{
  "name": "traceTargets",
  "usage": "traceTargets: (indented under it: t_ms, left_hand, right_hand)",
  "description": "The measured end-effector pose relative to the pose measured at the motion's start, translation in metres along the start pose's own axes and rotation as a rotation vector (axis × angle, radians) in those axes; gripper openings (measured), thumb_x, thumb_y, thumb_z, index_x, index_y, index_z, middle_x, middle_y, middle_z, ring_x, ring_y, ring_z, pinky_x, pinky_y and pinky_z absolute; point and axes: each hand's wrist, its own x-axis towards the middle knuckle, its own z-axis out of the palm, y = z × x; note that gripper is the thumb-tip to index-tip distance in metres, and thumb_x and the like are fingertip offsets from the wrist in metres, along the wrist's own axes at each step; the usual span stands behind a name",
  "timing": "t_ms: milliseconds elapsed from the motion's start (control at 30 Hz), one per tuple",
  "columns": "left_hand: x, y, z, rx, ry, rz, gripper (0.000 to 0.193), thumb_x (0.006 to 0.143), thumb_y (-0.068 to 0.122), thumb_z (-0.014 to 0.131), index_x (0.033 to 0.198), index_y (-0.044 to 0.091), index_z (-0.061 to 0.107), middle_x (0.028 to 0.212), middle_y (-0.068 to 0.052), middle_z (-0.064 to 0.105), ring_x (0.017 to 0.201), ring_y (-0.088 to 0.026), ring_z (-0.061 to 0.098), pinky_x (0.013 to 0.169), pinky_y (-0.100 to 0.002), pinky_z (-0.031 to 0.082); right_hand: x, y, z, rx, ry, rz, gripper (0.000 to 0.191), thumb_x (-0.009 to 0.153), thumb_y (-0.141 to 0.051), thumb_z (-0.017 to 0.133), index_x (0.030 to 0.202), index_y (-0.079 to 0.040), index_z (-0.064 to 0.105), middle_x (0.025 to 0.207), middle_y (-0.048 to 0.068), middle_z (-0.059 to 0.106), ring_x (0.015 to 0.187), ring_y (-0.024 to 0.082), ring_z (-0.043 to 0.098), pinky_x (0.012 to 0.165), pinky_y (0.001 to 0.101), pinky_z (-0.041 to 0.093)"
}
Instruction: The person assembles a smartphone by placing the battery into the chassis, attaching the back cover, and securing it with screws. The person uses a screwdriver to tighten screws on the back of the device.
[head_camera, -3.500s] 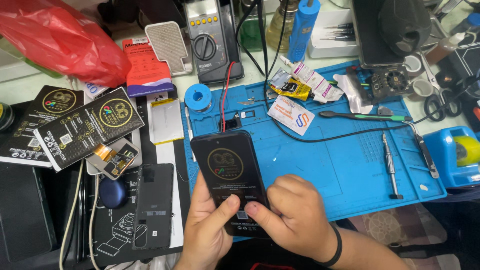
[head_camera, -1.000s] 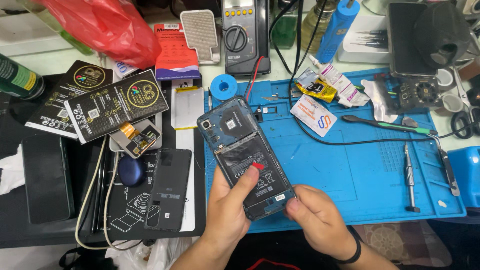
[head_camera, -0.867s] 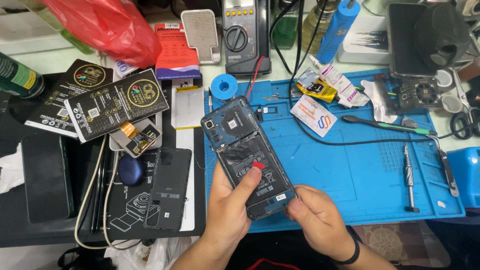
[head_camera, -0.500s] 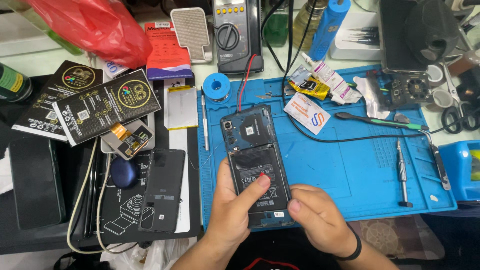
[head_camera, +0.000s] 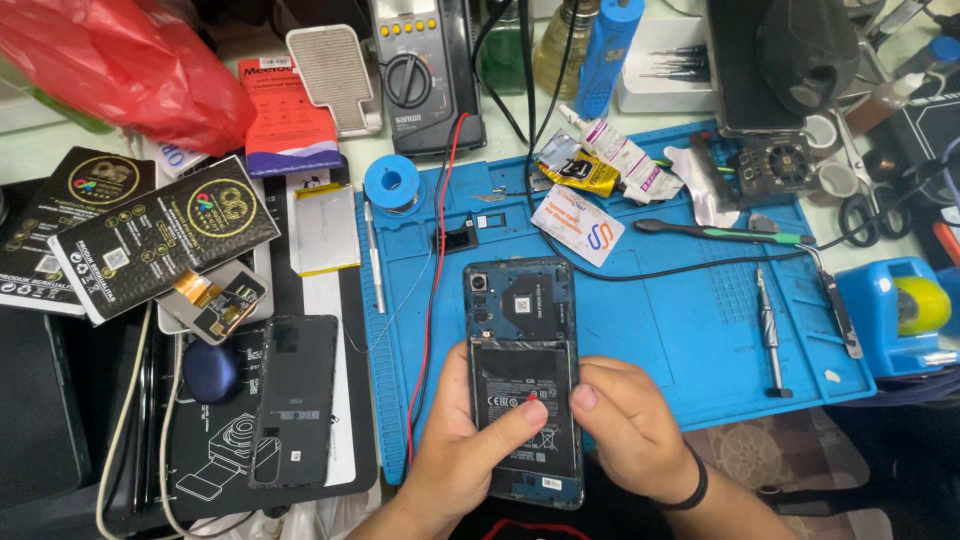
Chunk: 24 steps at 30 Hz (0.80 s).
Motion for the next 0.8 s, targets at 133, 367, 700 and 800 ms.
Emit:
traceTargets:
  t_ms: [133,367,700,800]
  left_hand:
    - [-0.004,0.002,-0.001,-0.017,-0.033,-0.031,0.057,0.090,-0.003,0.070,0.139,0.000,0.042,0.120,-0.012,0.064,0.108,-0.015,0.064,0.094,-0.034,0.055]
    - [-0.009,0.007,0.004,0.078,-0.085,-0.143,0.058,0.090,-0.004,0.070,0.141,-0.001,0.043,0.122,-0.010,0.063,0.109,-0.013,0.063,0.095,-0.033,0.054]
    - [-0.010,0.009,0.006,0.078,-0.106,-0.232,0.065,0.087,-0.003,0.071,0.145,0.000,0.041,0.122,-0.012,0.064,0.108,-0.016,0.064,0.094,-0.034,0.055]
    - [-0.010,0.012,0.004,0.123,-0.160,-0.272,0.068,0.087,-0.002,0.072,0.147,0.001,0.039,0.125,-0.009,0.064,0.113,-0.013,0.063,0.099,-0.032,0.053]
  right_hand:
    - [-0.007,0.002,-0.004,0.010,-0.040,-0.094,0.034,0.106,-0.021,0.047,0.099,0.008,0.065,0.088,0.014,0.066,0.077,0.024,0.064,0.066,0.0369,0.049]
    - [-0.002,0.011,-0.016,0.210,0.114,0.009,0.036,0.110,-0.025,0.049,0.090,0.002,0.062,0.078,0.010,0.058,0.069,0.017,0.052,0.067,0.0330,0.042]
    - [0.000,0.002,-0.017,0.439,0.173,0.032,0.036,0.108,-0.027,0.052,0.100,0.006,0.067,0.082,0.006,0.059,0.076,0.013,0.048,0.068,0.0291,0.038]
    - [-0.004,0.010,-0.026,0.545,0.244,0.120,0.039,0.103,-0.027,0.049,0.105,0.008,0.064,0.087,0.011,0.066,0.078,0.016,0.055,0.071,0.0305,0.043]
